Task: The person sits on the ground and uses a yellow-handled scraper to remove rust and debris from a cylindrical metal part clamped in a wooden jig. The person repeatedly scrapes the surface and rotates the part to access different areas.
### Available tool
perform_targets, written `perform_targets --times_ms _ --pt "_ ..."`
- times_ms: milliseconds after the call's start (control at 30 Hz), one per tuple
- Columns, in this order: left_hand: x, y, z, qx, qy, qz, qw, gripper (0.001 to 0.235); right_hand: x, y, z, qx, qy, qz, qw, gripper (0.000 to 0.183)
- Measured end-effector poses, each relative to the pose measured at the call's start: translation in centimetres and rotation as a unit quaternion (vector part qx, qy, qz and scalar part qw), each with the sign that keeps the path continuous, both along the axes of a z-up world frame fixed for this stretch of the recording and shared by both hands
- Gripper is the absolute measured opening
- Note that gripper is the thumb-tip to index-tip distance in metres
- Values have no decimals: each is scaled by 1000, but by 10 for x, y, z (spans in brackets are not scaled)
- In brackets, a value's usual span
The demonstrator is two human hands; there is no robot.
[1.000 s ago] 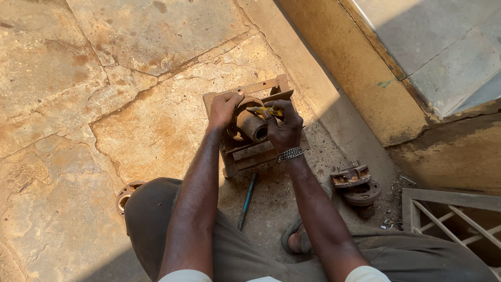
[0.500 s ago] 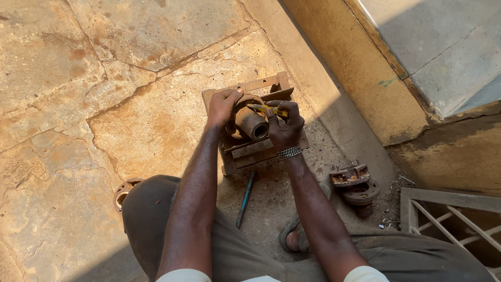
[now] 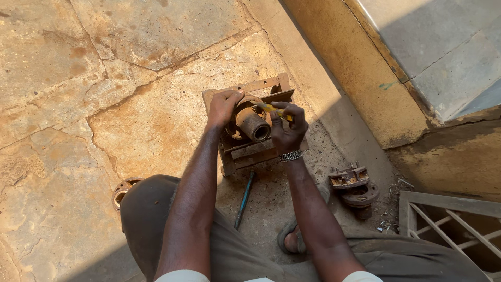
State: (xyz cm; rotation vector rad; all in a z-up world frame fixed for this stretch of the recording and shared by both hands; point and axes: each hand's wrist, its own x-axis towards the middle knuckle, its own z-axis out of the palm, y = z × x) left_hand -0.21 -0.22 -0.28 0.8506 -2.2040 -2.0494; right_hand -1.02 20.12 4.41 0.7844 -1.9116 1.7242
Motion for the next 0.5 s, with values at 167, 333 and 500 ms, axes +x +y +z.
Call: perform_targets --times_ms 167,333,500 --pt "-6 -3 0 7 17 1 1000 46 3 -2 16 3 44 47 998 26" --pt "-5 2 -4 21 69 3 997 48 8 -5 25 139 4 33 990 26" --pt "-2 -1 -5 29 -14 11 999 48 11 -11 19 33 8 37 999 25"
